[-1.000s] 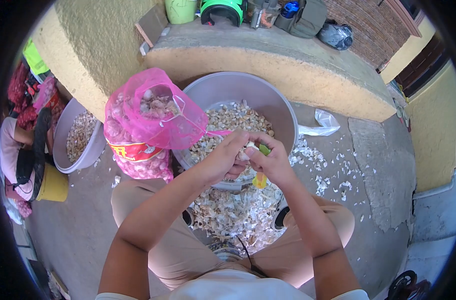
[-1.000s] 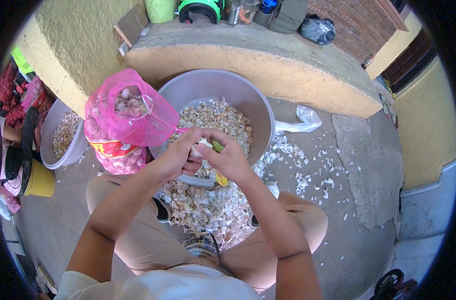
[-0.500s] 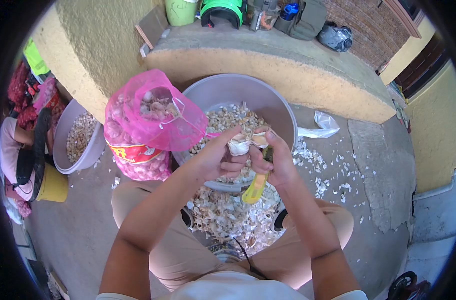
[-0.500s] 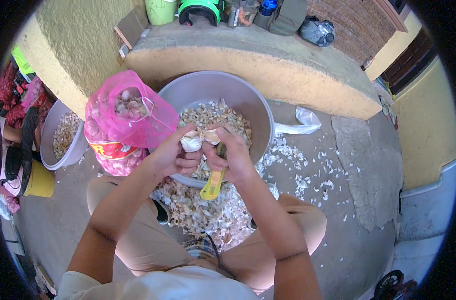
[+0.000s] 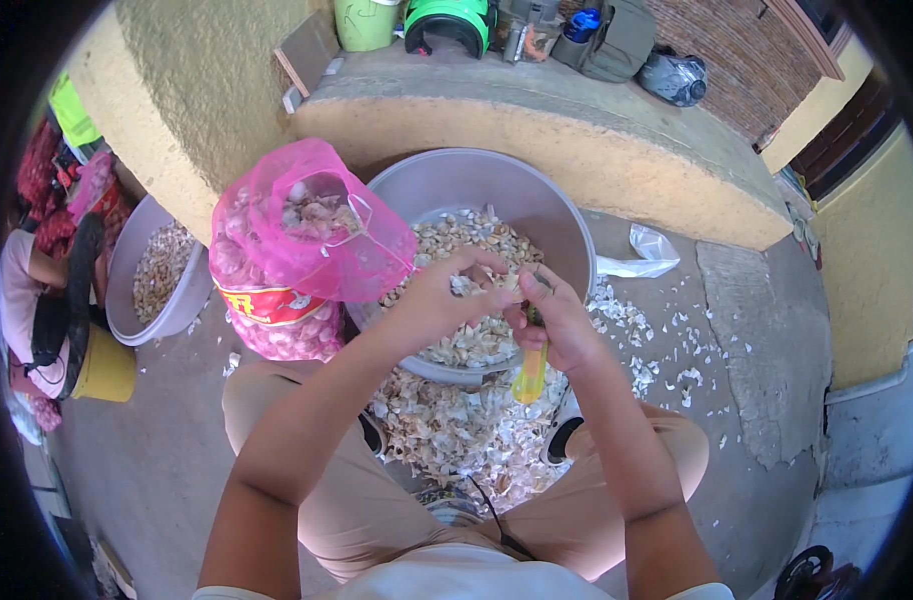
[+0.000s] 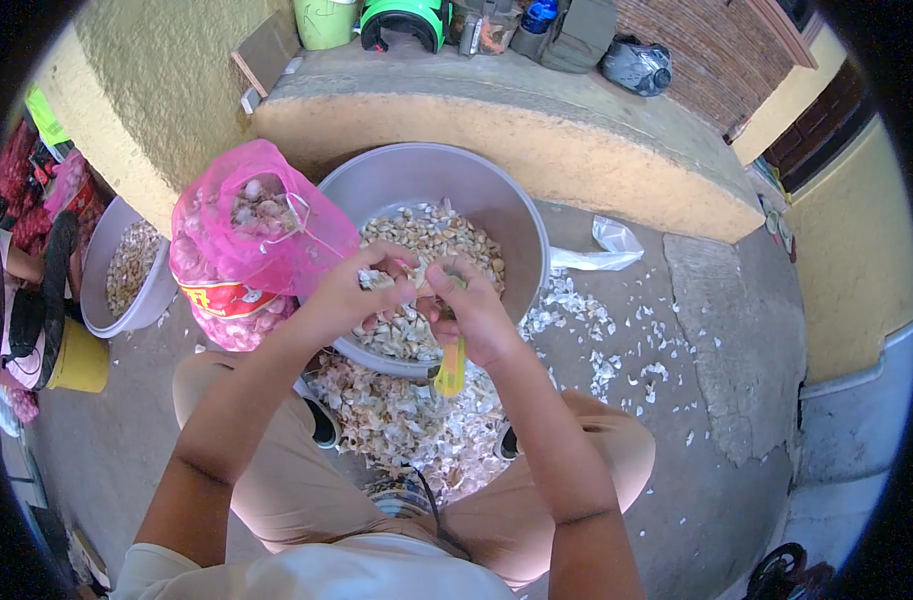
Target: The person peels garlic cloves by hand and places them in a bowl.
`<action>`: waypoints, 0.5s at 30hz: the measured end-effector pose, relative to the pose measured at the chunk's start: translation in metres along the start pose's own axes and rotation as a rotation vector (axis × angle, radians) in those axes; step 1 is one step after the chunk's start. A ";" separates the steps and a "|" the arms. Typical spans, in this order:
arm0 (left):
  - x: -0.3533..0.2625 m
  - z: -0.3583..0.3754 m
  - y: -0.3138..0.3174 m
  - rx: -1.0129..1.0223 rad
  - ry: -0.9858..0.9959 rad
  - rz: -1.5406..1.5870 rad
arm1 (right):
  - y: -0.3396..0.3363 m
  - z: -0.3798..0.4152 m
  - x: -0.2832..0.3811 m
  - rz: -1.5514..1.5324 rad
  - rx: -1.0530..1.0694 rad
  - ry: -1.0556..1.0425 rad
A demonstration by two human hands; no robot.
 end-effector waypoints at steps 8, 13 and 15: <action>0.000 -0.005 -0.006 -0.019 0.181 -0.190 | 0.001 -0.007 -0.003 -0.080 0.173 0.091; 0.002 -0.003 -0.006 0.012 0.084 -0.088 | 0.001 -0.008 -0.005 -0.087 0.197 0.133; 0.009 -0.002 -0.005 0.035 -0.030 0.109 | 0.004 -0.005 -0.004 -0.077 0.201 0.131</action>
Point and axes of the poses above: each hand's wrist, its own z-axis away from the middle knuckle, its own y-axis out of the palm, x = y × z, the point moved 2 cm from there along -z, towards the middle knuckle, and after that the axes turned 7 degrees about y, right-handed, at the moved point
